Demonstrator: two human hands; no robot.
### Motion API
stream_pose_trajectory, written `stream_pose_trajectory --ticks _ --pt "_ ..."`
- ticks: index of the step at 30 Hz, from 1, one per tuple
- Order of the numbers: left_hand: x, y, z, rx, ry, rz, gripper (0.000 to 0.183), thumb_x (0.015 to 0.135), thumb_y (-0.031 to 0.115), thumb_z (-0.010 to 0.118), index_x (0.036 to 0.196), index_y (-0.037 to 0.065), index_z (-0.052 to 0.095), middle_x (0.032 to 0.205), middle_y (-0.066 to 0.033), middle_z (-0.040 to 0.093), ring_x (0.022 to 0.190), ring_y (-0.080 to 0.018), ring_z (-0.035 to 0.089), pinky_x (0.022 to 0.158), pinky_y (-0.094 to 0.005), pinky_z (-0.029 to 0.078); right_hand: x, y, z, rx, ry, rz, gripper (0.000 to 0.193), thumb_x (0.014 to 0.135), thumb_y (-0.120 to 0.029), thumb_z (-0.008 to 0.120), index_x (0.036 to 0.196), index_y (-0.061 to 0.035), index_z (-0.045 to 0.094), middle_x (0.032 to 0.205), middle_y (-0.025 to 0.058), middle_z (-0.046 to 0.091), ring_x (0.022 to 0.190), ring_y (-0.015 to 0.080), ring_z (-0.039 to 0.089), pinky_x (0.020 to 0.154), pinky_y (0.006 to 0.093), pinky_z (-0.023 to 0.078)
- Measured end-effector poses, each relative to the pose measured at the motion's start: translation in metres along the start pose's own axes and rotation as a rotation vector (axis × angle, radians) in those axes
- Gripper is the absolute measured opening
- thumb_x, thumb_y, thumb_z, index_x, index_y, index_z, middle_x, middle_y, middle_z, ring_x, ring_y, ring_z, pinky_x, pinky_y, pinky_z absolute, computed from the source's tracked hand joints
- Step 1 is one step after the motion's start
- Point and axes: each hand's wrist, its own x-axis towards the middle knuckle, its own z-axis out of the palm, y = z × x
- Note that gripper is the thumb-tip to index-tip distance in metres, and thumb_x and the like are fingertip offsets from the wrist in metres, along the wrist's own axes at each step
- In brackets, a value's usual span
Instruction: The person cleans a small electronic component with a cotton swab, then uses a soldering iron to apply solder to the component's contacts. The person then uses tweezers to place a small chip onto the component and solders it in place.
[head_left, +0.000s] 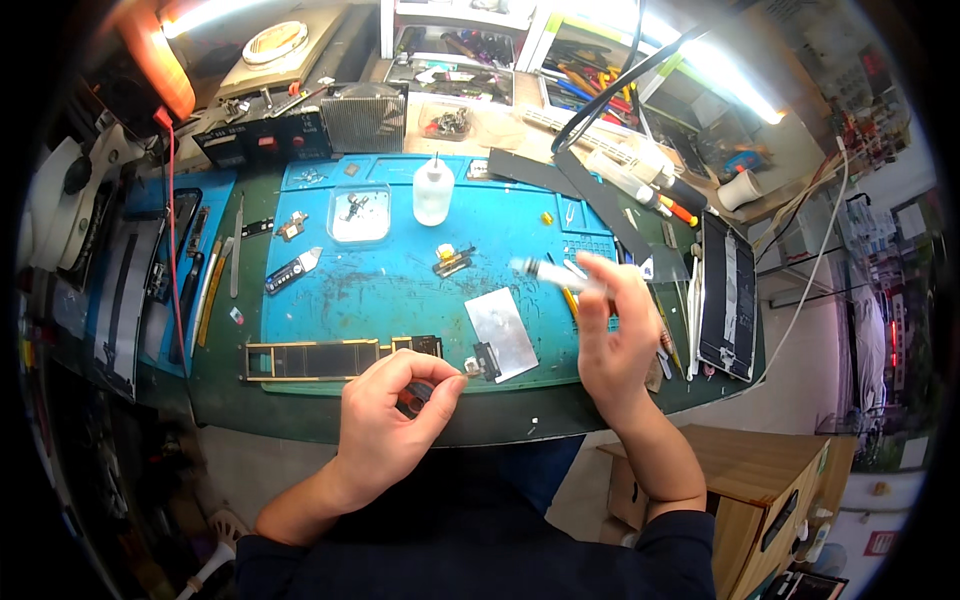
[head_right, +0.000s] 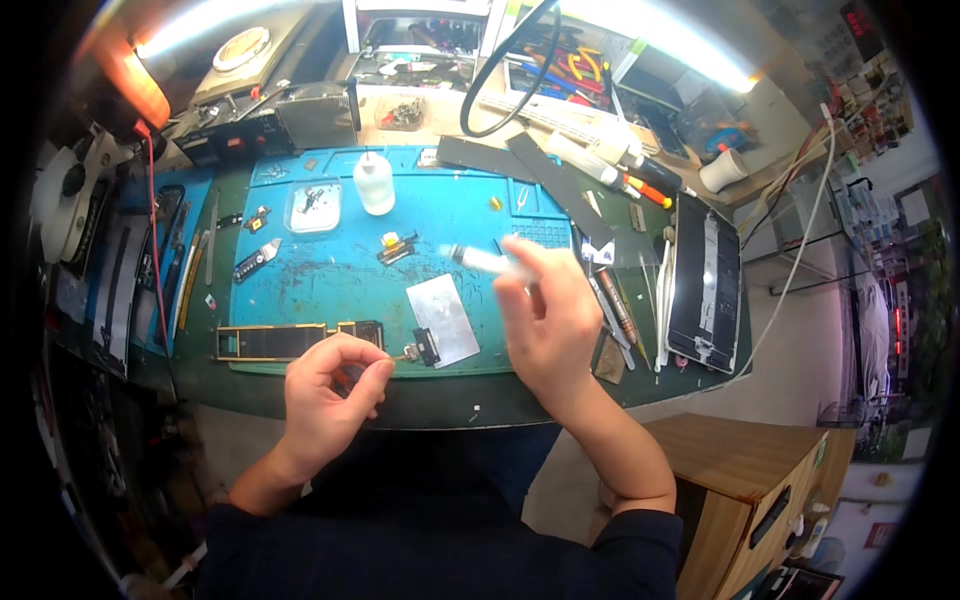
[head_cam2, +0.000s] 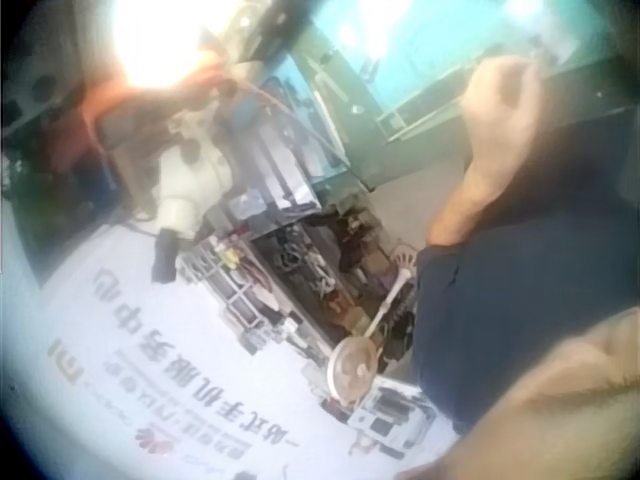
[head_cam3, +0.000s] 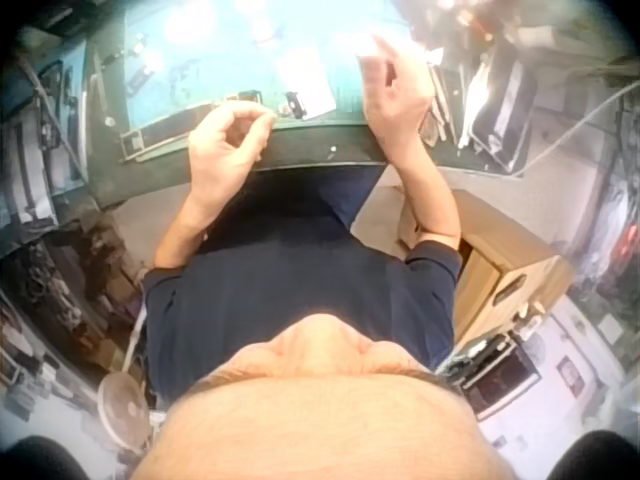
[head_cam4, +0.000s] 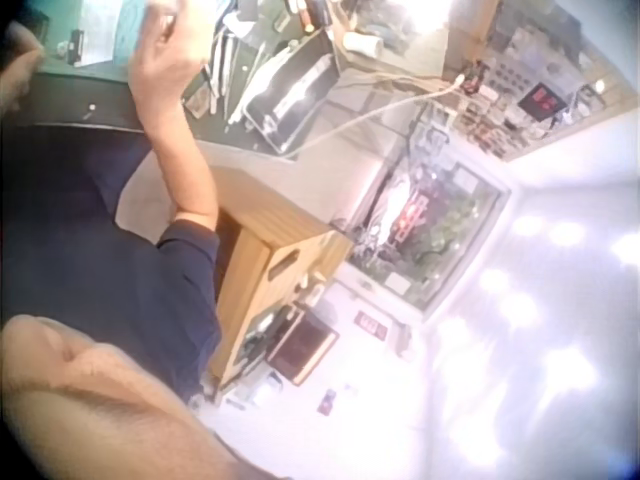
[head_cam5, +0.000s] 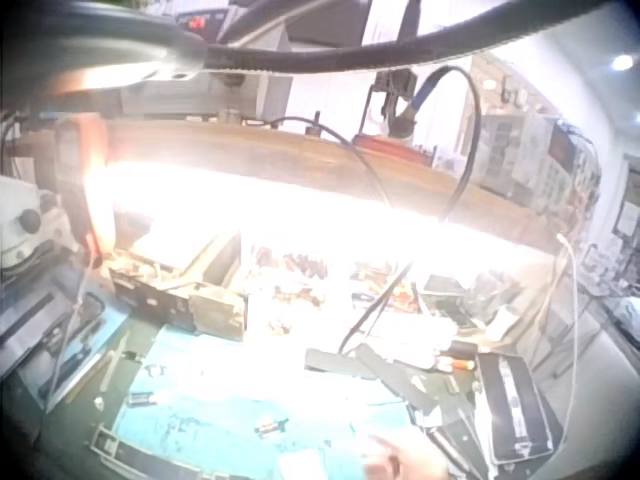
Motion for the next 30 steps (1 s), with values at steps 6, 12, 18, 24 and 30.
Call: stream_pose_trajectory --ticks 6,12,18,24,30 --pt "0.001 -0.005 -0.003 0.016 -0.014 0.089 0.007 0.095 0.003 0.08 0.099 0.002 0.074 0.093 -0.0044 0.073 0.071 -0.0083 0.067 0.058 -0.0236 0.054 0.024 0.004 0.011 -0.079 -0.199 0.164 0.033 0.1 -0.014 0.077 0.129 0.0 0.074 0.112 0.0165 0.077 0.097 0.0312 0.071 0.087 0.0414 0.057" --pt "-0.002 0.007 -0.005 0.164 0.087 0.29 0.008 0.093 0.003 0.081 0.096 0.004 0.074 0.089 -0.0065 0.074 0.072 -0.0148 0.07 0.062 -0.0294 0.056 0.043 0.025 0.061 -0.251 -0.223 -0.047 0.036 0.094 -0.018 0.081 0.126 -0.0025 0.074 0.112 0.0171 0.076 0.101 0.0376 0.07 0.091 0.0463 0.056" --pt "-0.005 0.003 -0.007 0.127 0.16 0.372 0.011 0.091 0.001 0.082 0.095 0.004 0.073 0.088 -0.0096 0.073 0.074 -0.0205 0.072 0.063 -0.0314 0.057 0.061 0.028 0.07 -0.46 -0.133 -0.259 0.038 0.097 -0.032 0.08 0.122 -0.0027 0.075 0.111 0.0168 0.077 0.101 0.0366 0.072 0.091 0.0455 0.057" --pt "-0.005 -0.004 -0.019 0.097 0.181 0.402 0.01 0.093 0.001 0.081 0.098 0.003 0.073 0.092 -0.0088 0.073 0.076 -0.0188 0.072 0.063 -0.03 0.059 0.105 -0.075 0.027 -0.066 0.1 -0.271 0.011 0.105 -0.015 0.071 0.112 -0.0072 0.076 0.081 0.0077 0.07 0.063 0.0196 0.066 0.06 0.0324 0.053" --pt "-0.01 0.003 -0.018 0.118 0.163 0.452 0.009 0.095 -0.001 0.079 0.101 0.002 0.074 0.098 -0.0097 0.072 0.079 -0.0188 0.072 0.063 -0.0296 0.06 0.36 -0.063 -0.022 0.894 0.193 0.346 0.029 0.107 -0.012 0.067 0.133 -0.0006 0.064 0.114 0.013 0.076 0.093 0.0254 0.076 0.091 0.0385 0.065"
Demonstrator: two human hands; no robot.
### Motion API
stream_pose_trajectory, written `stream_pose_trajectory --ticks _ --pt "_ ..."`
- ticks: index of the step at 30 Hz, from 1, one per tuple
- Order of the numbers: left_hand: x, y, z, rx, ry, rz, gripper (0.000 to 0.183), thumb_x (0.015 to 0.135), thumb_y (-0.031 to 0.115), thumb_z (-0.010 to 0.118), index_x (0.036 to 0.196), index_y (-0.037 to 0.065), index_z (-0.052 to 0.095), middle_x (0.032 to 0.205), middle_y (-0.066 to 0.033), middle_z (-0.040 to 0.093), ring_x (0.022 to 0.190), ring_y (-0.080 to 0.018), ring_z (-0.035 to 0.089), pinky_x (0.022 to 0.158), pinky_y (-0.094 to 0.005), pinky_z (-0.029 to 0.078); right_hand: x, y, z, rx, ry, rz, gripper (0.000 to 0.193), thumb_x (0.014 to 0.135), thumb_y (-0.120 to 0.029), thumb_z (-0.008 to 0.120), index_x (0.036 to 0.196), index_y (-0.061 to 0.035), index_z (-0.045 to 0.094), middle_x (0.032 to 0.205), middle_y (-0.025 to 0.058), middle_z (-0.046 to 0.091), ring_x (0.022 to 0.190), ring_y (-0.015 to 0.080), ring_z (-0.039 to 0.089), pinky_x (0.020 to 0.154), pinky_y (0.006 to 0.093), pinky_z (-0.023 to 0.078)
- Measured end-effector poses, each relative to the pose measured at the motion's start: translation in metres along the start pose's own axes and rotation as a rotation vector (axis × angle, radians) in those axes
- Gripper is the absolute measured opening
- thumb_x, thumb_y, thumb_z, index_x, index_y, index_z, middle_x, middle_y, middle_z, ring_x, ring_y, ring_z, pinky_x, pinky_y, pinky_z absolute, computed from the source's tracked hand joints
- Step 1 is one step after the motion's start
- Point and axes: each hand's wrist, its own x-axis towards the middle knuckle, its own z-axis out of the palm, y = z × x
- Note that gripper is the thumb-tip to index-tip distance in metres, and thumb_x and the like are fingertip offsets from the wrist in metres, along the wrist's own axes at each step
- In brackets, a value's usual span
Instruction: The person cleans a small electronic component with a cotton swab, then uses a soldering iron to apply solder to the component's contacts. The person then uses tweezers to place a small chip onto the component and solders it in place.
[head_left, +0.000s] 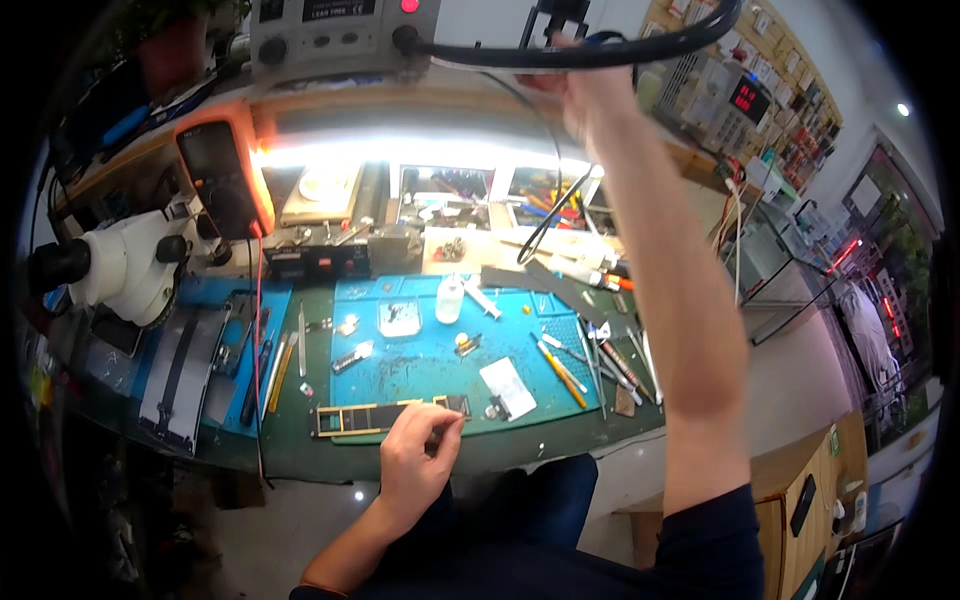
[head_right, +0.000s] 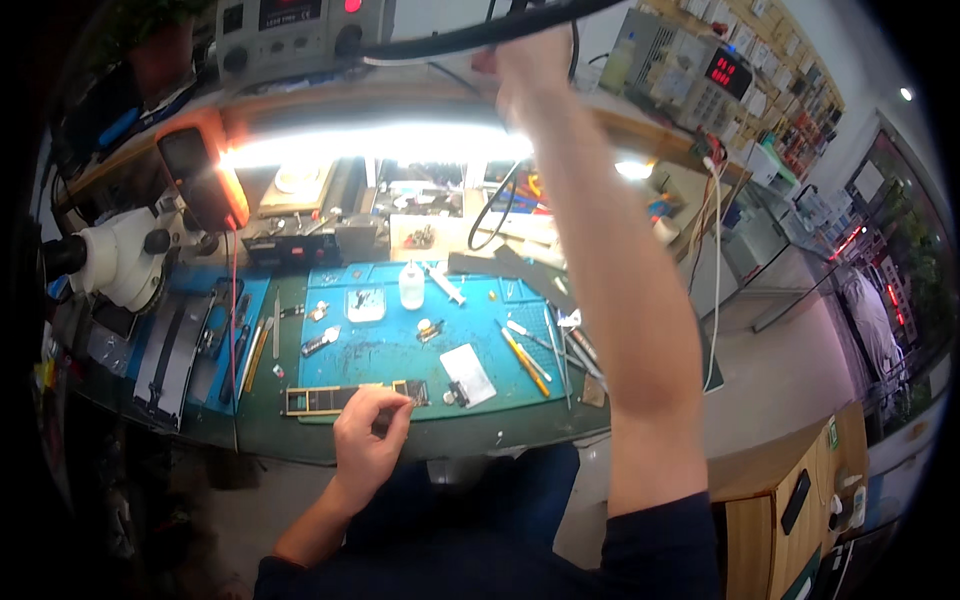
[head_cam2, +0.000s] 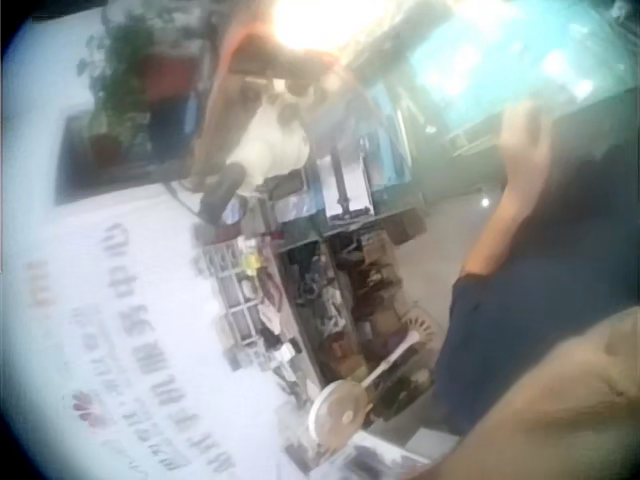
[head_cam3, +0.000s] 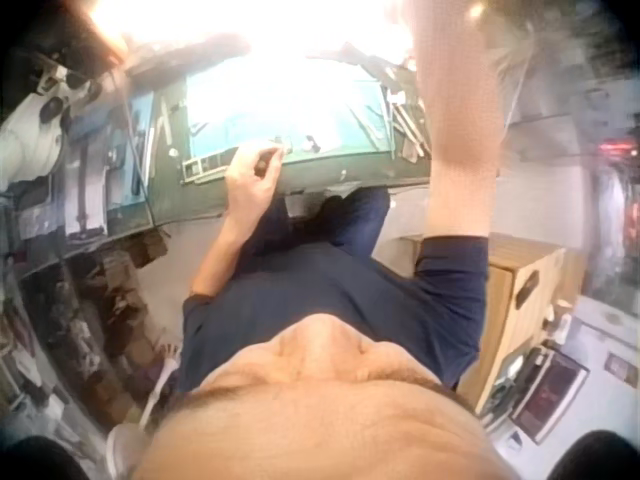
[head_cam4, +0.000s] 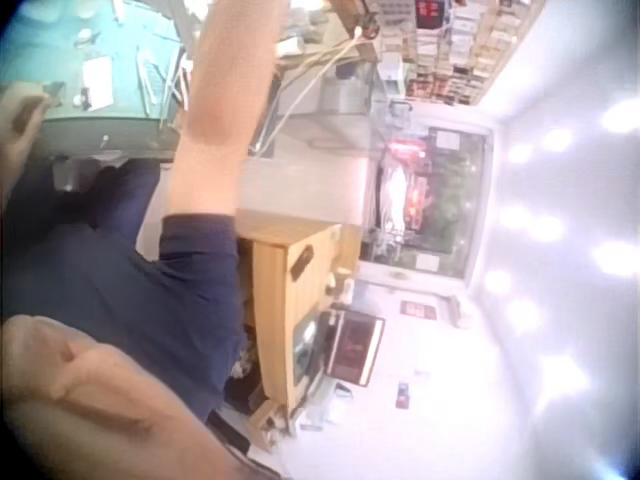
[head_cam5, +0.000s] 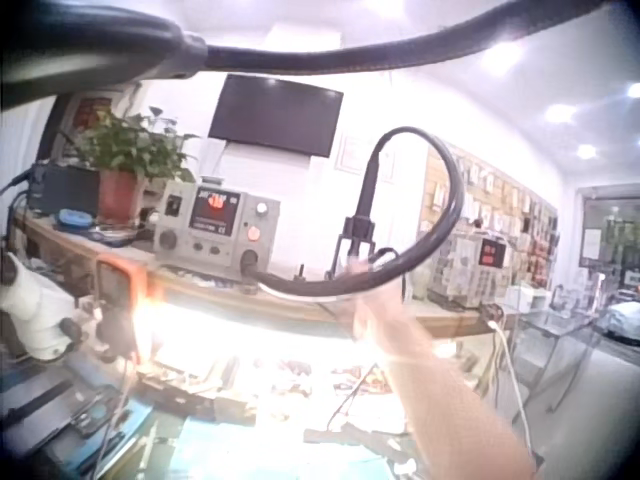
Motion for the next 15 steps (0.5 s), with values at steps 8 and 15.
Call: stream_pose_trajectory --ticks 8,15 --pt "-0.01 -0.007 -0.003 0.179 -0.036 0.086 0.01 0.092 -0.003 0.081 0.099 0.001 0.075 0.098 -0.0086 0.068 0.076 -0.0159 0.068 0.06 -0.0275 0.058 0.023 -0.018 -0.06 -0.192 0.097 -0.125 0.029 0.11 -0.014 0.065 0.136 -0.001 0.065 0.108 0.0133 0.076 0.087 0.0247 0.076 0.083 0.0358 0.063" --pt "0.001 -0.011 0.018 0.229 -0.155 0.083 0.013 0.091 -0.005 0.081 0.099 0.002 0.073 0.099 -0.0086 0.066 0.08 -0.019 0.068 0.062 -0.0296 0.057 -0.183 -0.046 -0.117 -0.671 0.007 -0.521 0.033 0.112 -0.016 0.063 0.141 -0.0003 0.064 0.104 0.0144 0.077 0.083 0.0221 0.075 0.076 0.0334 0.061"
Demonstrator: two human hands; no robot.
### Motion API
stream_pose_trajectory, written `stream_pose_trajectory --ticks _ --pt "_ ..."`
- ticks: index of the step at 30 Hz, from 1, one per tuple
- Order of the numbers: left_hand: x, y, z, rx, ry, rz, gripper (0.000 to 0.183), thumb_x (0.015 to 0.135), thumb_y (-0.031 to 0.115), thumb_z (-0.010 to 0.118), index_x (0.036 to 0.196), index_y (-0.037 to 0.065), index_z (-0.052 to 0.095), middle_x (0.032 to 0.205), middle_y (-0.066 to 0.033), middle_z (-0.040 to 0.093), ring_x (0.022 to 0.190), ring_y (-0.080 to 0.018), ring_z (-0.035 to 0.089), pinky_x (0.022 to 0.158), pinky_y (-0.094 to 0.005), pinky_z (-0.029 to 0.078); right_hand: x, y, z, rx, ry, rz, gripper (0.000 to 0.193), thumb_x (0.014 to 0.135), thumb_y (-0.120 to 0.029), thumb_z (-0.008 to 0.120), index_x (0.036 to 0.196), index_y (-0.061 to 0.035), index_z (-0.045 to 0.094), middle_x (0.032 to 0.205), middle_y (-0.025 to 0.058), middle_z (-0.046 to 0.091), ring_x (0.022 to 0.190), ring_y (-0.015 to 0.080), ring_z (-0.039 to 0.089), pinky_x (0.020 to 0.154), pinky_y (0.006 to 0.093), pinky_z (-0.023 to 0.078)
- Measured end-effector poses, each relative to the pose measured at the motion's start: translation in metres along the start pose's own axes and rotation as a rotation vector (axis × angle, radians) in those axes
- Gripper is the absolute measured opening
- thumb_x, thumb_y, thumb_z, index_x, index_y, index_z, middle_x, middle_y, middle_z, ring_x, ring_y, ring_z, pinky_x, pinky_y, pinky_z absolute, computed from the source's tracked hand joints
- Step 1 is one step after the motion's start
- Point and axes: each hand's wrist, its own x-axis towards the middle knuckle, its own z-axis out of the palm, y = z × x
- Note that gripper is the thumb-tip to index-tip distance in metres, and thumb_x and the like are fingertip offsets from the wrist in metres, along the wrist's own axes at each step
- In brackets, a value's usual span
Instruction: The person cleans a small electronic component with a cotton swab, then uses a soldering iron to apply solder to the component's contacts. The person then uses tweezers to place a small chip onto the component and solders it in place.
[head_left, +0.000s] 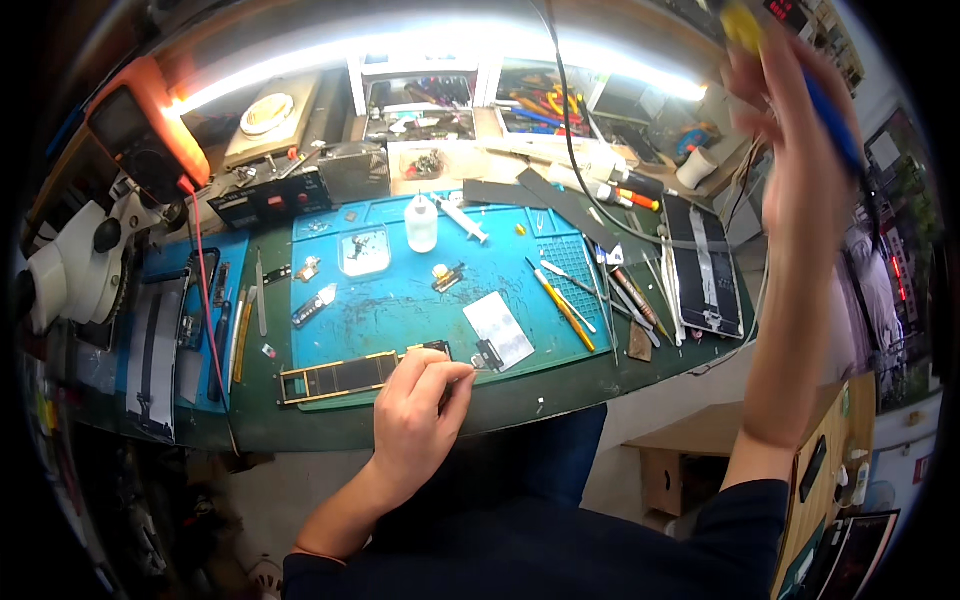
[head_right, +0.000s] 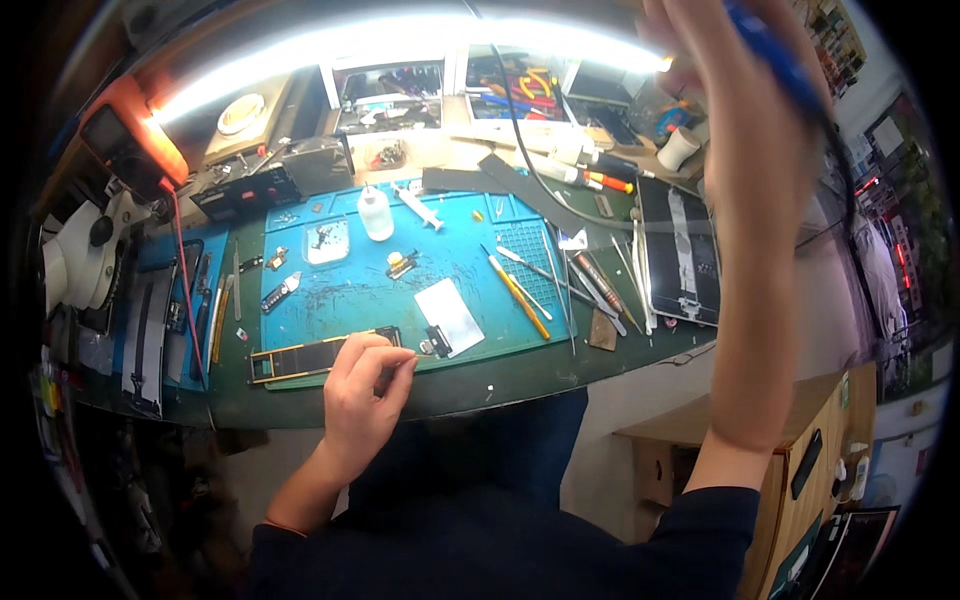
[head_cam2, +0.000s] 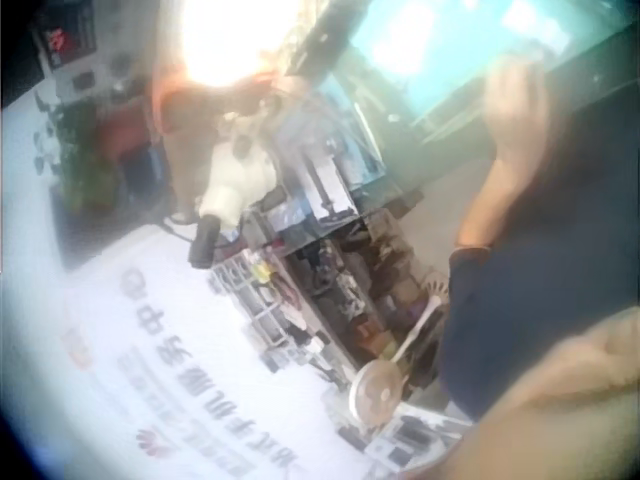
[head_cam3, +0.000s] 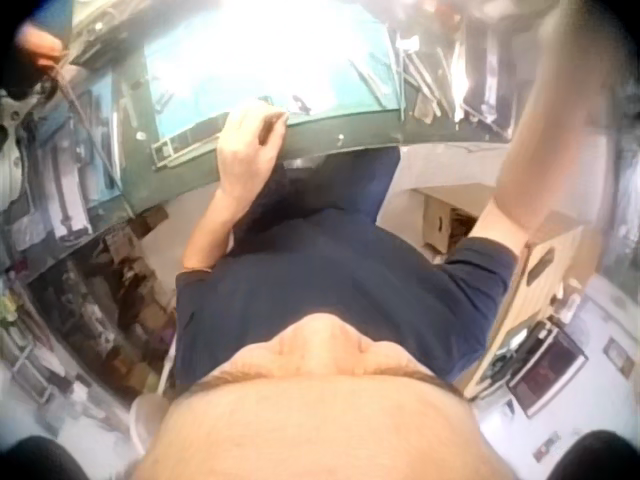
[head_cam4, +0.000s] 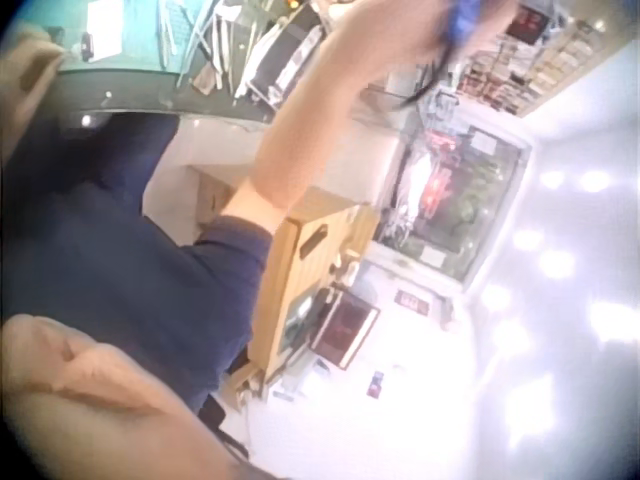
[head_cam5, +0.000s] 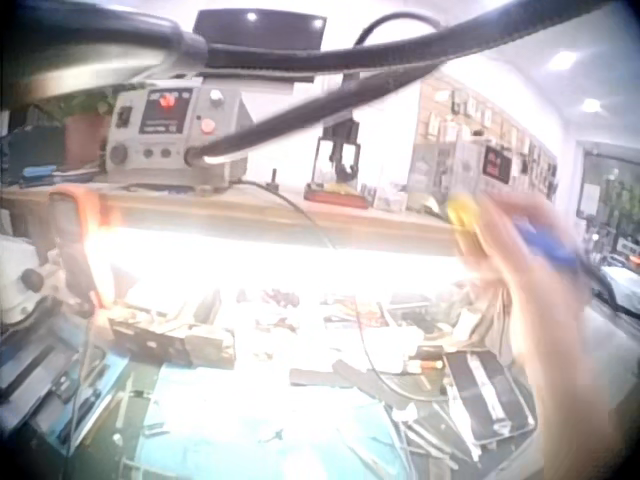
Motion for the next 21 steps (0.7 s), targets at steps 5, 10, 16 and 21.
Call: stream_pose_trajectory --ticks 5,10,16,21 --pt "0.032 -0.004 -0.004 0.06 -0.052 0.013 0.011 0.094 -0.002 0.078 0.103 0.003 0.073 0.098 -0.0097 0.07 0.081 -0.0214 0.068 0.066 -0.0313 0.057 -0.182 0.006 -0.034 -0.149 -0.513 0.009 0.032 0.105 -0.007 0.069 0.137 -0.0046 0.068 0.103 0.0132 0.079 0.076 0.0193 0.073 0.068 0.0332 0.06" --pt "0.082 -0.007 -0.014 0.175 -0.261 0.005 0.007 0.099 0.005 0.075 0.105 0.003 0.072 0.098 -0.0114 0.073 0.087 -0.0254 0.07 0.074 -0.0373 0.055 -0.258 0.018 0.028 -0.411 -0.436 -0.069 0.042 0.088 -0.014 0.084 0.128 -0.0103 0.07 0.105 0.0111 0.075 0.087 0.0285 0.073 0.071 0.0386 0.059" --pt "0.09 -0.025 -0.003 0.181 -0.371 0.172 0.011 0.099 0.003 0.073 0.109 0.002 0.071 0.103 -0.014 0.076 0.092 -0.0338 0.069 0.083 -0.042 0.056 -0.258 0.017 0.057 -0.424 -0.446 0.004 0.042 0.085 -0.022 0.09 0.118 -0.0098 0.067 0.101 0.01 0.073 0.088 0.0312 0.071 0.074 0.042 0.055" --pt "0.081 -0.023 -0.011 0.206 -0.446 0.17 0.011 0.098 0.001 0.072 0.109 0.001 0.069 0.112 -0.0132 0.08 0.096 -0.0326 0.071 0.085 -0.0411 0.058 -0.243 0.016 0.054 -0.446 -0.499 0.025 0.039 0.084 -0.022 0.088 0.116 -0.0113 0.068 0.09 0.0088 0.066 0.088 0.0291 0.068 0.073 0.0417 0.052"
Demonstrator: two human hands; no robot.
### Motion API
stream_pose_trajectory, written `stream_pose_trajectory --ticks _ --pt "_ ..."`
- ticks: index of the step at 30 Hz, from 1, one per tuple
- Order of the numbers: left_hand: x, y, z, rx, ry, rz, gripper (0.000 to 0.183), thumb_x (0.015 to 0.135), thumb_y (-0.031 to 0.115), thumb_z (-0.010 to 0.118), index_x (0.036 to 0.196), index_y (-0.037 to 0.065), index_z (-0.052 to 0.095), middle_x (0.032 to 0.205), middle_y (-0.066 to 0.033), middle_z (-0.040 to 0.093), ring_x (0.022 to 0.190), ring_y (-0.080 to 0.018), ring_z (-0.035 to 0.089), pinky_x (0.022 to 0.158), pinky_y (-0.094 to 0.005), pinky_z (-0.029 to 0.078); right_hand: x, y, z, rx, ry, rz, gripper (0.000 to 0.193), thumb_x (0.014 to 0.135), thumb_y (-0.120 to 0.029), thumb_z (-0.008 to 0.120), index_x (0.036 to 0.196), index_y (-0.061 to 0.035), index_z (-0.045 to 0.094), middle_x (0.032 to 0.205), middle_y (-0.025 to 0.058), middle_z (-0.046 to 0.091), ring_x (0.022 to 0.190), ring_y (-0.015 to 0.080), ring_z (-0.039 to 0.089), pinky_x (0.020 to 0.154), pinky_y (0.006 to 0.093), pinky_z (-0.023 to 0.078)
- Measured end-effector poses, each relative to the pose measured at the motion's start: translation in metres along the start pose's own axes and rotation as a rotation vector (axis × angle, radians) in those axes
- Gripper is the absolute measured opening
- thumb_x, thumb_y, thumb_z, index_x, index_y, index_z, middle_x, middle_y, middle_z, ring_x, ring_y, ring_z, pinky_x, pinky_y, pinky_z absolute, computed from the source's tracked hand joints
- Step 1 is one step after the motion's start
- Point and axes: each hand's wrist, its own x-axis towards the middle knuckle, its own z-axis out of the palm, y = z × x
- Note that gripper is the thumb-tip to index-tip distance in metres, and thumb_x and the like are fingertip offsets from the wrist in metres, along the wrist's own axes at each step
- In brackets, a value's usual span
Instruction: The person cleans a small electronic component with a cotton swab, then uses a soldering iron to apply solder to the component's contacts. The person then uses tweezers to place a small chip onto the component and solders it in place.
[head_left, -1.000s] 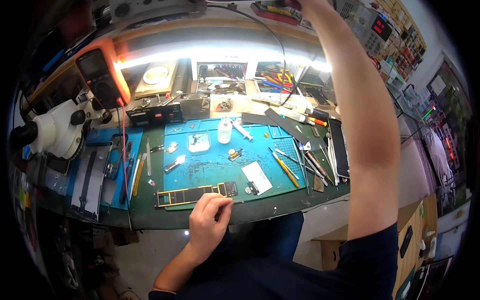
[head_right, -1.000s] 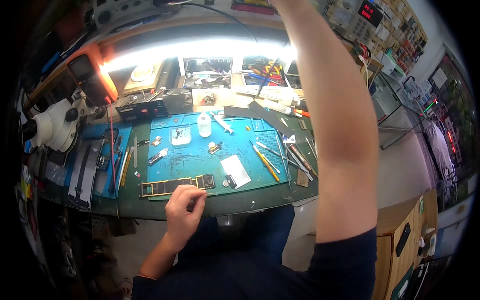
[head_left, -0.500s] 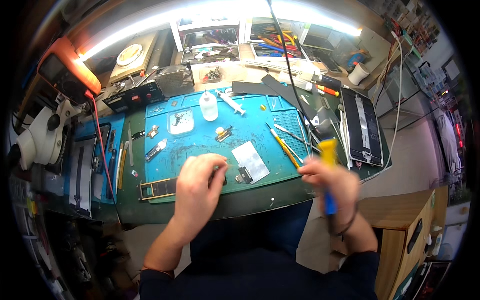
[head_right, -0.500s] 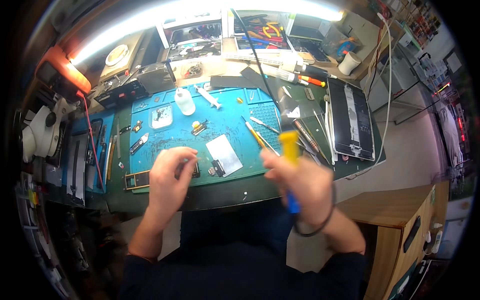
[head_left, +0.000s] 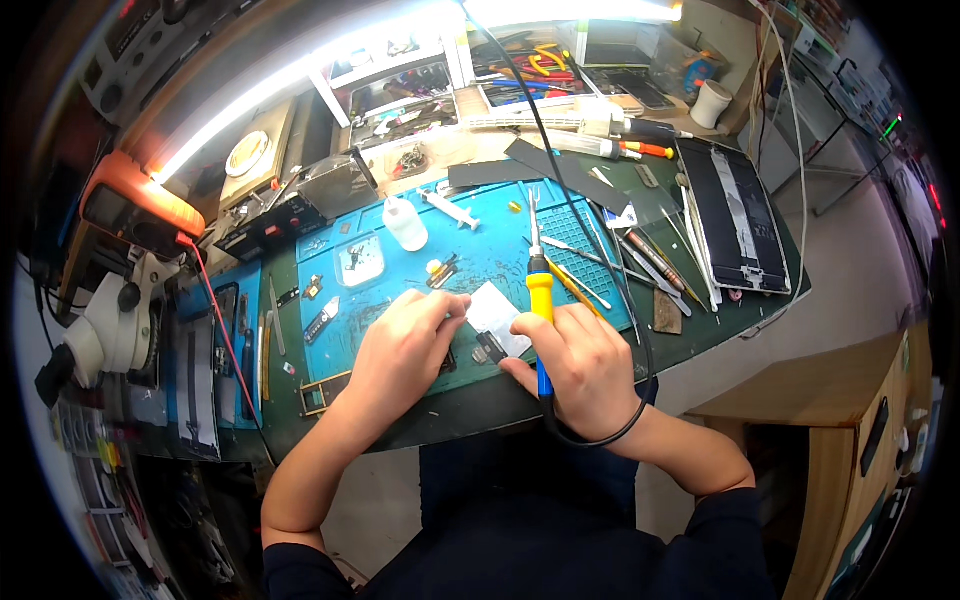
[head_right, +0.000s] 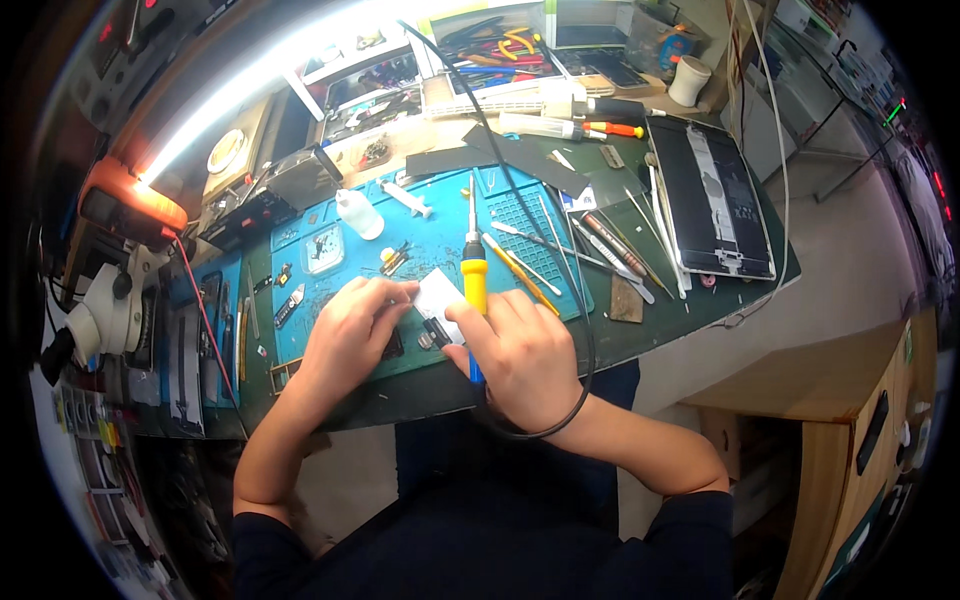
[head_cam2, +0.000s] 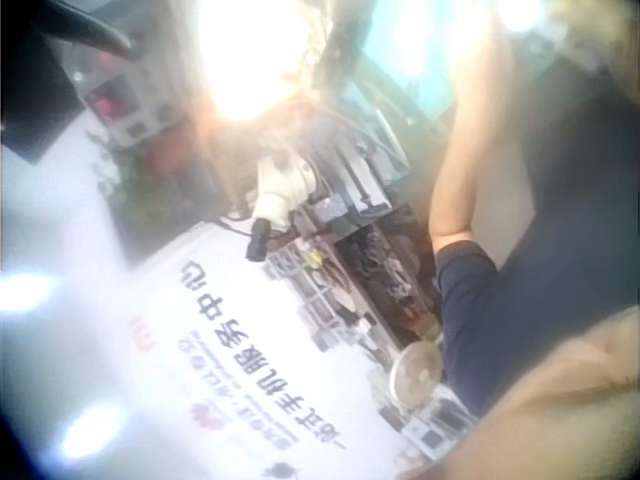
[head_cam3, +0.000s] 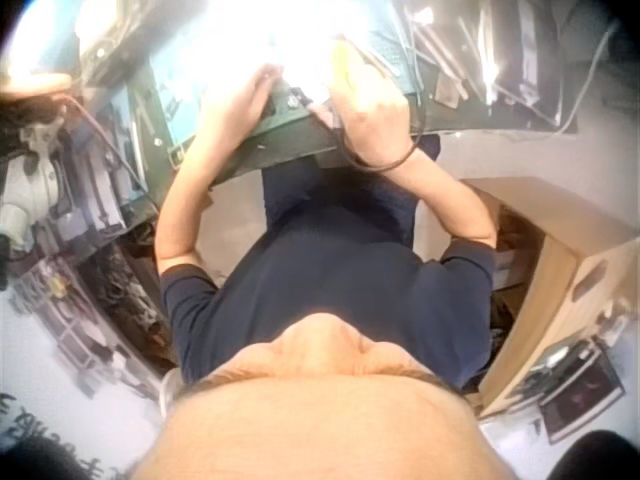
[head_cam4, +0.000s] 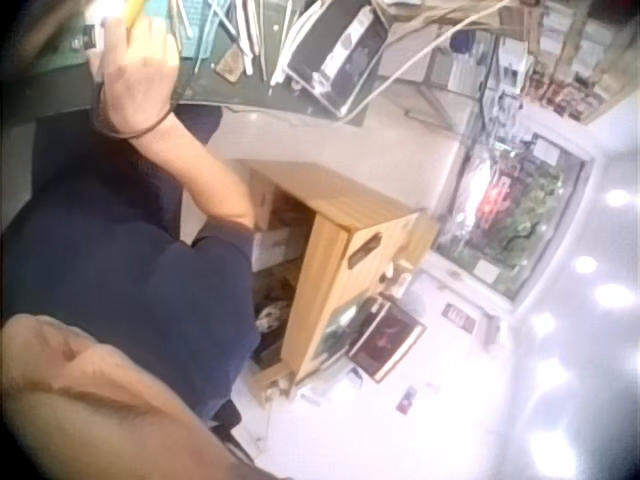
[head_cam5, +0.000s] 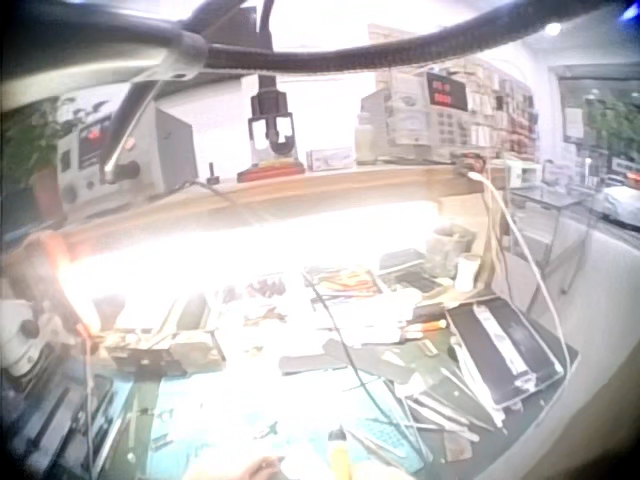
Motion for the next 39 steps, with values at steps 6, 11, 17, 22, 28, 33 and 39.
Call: stream_pose_trajectory --ticks 6,11,17,22,28,33,39 --pt "-0.02 0.007 -0.005 -0.007 0.045 -0.002 0.011 0.097 -0.002 0.072 0.107 0.0 0.07 0.107 -0.0123 0.079 0.094 -0.0323 0.072 0.084 -0.0408 0.058 0.012 0.021 -0.002 -0.057 -0.045 -0.126 0.031 0.088 -0.013 0.081 0.116 -0.0117 0.068 0.09 0.0079 0.066 0.091 0.0281 0.068 0.075 0.0403 0.052" --pt "-0.042 0.025 -0.001 0.027 0.041 0.085 0.017 0.094 -0.001 0.077 0.109 0.001 0.069 0.1 -0.0123 0.076 0.085 -0.0305 0.07 0.075 -0.0409 0.059 0.013 0.043 -0.004 -0.007 -0.007 -0.193 0.034 0.088 -0.009 0.07 0.122 -0.0099 0.068 0.091 0.0084 0.066 0.089 0.0276 0.069 0.074 0.0401 0.052" --pt "-0.048 0.041 0.008 -0.047 0.041 0.022 0.018 0.094 -0.003 0.075 0.11 0.001 0.068 0.103 -0.0119 0.076 0.085 -0.0295 0.071 0.075 -0.04 0.059 -0.007 0.004 0.002 0.082 0.026 -0.091 0.041 0.086 -0.026 0.085 0.12 -0.0125 0.067 0.089 0.008 0.064 0.085 0.028 0.066 0.07 0.0412 0.05" --pt "-0.054 0.035 0.011 -0.167 0.083 -0.067 0.014 0.097 -0.003 0.074 0.108 0.001 0.067 0.113 -0.0136 0.078 0.087 -0.0281 0.074 0.075 -0.0371 0.06 0.004 0.002 0.007 0.104 0.039 -0.164 0.037 0.088 -0.024 0.085 0.117 -0.0123 0.067 0.089 0.0066 0.066 0.087 0.0271 0.066 0.073 0.0402 0.053" --pt "-0.066 0.023 -0.009 -0.28 0.268 -0.295 0.007 0.104 0.0 0.069 0.11 0.0 0.065 0.121 -0.0135 0.08 0.097 -0.0185 0.079 0.075 -0.03 0.065 0.009 -0.001 0.02 0.161 -0.029 -0.148 0.034 0.088 -0.015 0.083 0.117 -0.0105 0.065 0.086 0.0051 0.067 0.083 0.0253 0.066 0.072 0.0393 0.054" --pt "-0.068 0.007 -0.022 -0.213 0.323 -0.318 0.006 0.106 0.003 0.069 0.11 0.0 0.065 0.122 -0.0148 0.08 0.097 -0.0174 0.079 0.073 -0.0272 0.062 0.004 -0.005 0.016 0.097 -0.033 -0.231 0.034 0.088 -0.008 0.078 0.119 -0.0079 0.065 0.088 0.0063 0.069 0.079 0.024 0.069 0.07 0.0374 0.057" --pt "-0.052 0.002 -0.02 -0.23 0.312 -0.244 0.007 0.104 0.0 0.07 0.109 0.0 0.066 0.117 -0.0134 0.08 0.095 -0.0208 0.079 0.069 -0.0291 0.062 -0.001 0.014 -0.007 0.092 0.026 -0.342 0.036 0.091 -0.004 0.074 0.125 -0.0054 0.066 0.111 0.015 0.079 0.08 0.027 0.076 0.07 0.0357 0.063"
